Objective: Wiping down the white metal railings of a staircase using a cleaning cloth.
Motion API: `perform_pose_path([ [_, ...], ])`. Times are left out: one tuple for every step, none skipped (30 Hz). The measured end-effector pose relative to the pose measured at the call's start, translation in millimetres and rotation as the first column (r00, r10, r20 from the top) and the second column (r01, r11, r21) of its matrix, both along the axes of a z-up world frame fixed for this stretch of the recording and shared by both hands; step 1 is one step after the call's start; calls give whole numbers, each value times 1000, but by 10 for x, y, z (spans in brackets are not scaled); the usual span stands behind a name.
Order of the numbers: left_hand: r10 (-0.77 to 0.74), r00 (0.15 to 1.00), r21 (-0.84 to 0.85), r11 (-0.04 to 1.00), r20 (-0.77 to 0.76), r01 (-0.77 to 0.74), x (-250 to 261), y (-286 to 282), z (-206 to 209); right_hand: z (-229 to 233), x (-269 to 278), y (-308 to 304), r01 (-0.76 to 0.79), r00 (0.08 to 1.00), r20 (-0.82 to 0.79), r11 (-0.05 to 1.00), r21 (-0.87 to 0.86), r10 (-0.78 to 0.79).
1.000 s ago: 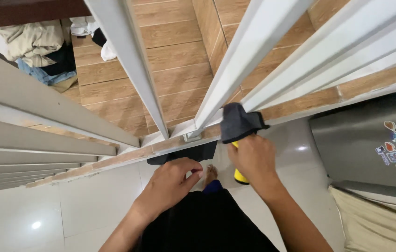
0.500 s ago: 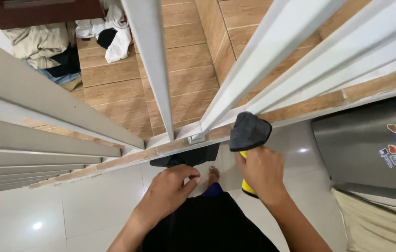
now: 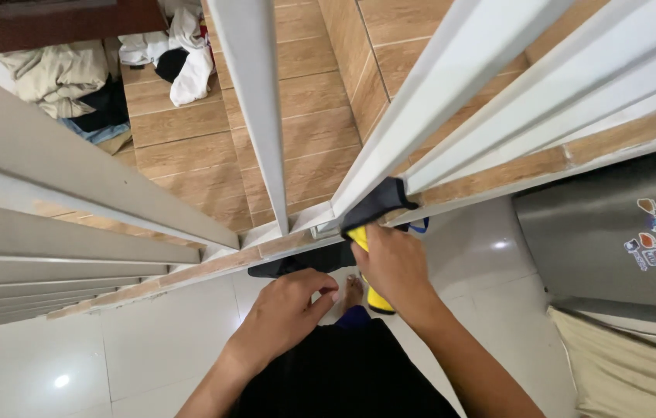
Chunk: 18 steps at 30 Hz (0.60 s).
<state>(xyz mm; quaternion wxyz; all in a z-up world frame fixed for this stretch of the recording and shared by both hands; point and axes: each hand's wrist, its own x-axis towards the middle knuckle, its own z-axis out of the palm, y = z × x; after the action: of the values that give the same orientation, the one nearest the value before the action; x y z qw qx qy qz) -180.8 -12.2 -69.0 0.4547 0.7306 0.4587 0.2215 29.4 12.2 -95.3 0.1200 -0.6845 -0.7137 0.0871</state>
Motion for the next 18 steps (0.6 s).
perform_pose_path([
  [-1,1000,-40,999,-19,0,-7,4,2,15,86,-66,-7,1000,13,1000,4,7],
  [-2,999,-81,997,-38,-1,-15,9,3,28,172,-132,-15,1000,25,1000,8,14],
  [2,999,-74,997,-40,-5,-34,24,-1,98,243,-119,-18,1000,24,1000,16,18],
  [27,999,-83,996,-35,-29,-53,37,-8,166,314,-107,39,998,54,999,34,-41],
  [52,998,-98,994,-31,-55,-71,23,-13,234,386,-121,95,992,83,994,48,-99],
  [56,998,-97,994,-33,-59,-78,47,1,192,358,-58,91,992,81,995,49,-95],
  [54,998,-90,994,-40,-57,-83,58,12,145,331,-11,142,986,90,990,1,-142],
  [52,998,-83,995,-47,-56,-88,67,22,97,305,34,193,977,101,980,-47,-188],
  [54,997,-84,995,-49,-58,-86,82,37,22,185,80,191,978,99,980,-49,-186],
  [45,998,-59,997,-49,-48,-84,96,50,-54,64,123,137,989,54,990,-16,-136],
  [35,998,-35,999,-49,-37,-78,101,57,-136,-53,157,83,996,11,996,19,-83],
  [37,998,-38,998,-51,-39,-66,77,49,-171,-82,120,81,997,9,997,15,-81],
  [42,999,-35,998,-34,-43,-55,71,48,-195,-112,103,40,999,-24,999,29,-39],
  [46,999,-31,998,-16,-47,-45,67,51,-214,-143,89,-1,998,-57,999,45,3],
  [49,999,-26,998,-17,-49,-52,70,35,-175,-70,48,-3,998,-58,999,50,5],
  [45,999,-1,999,-11,-45,-58,74,19,-137,6,8,-31,999,-10,1000,-4,31],
  [33,999,18,999,-3,-33,-58,63,1,-96,89,-66,-48,998,38,997,-64,51],
  [28,1000,19,999,-3,-28,-57,32,4,-69,193,-133,-43,998,39,997,-63,45],
])
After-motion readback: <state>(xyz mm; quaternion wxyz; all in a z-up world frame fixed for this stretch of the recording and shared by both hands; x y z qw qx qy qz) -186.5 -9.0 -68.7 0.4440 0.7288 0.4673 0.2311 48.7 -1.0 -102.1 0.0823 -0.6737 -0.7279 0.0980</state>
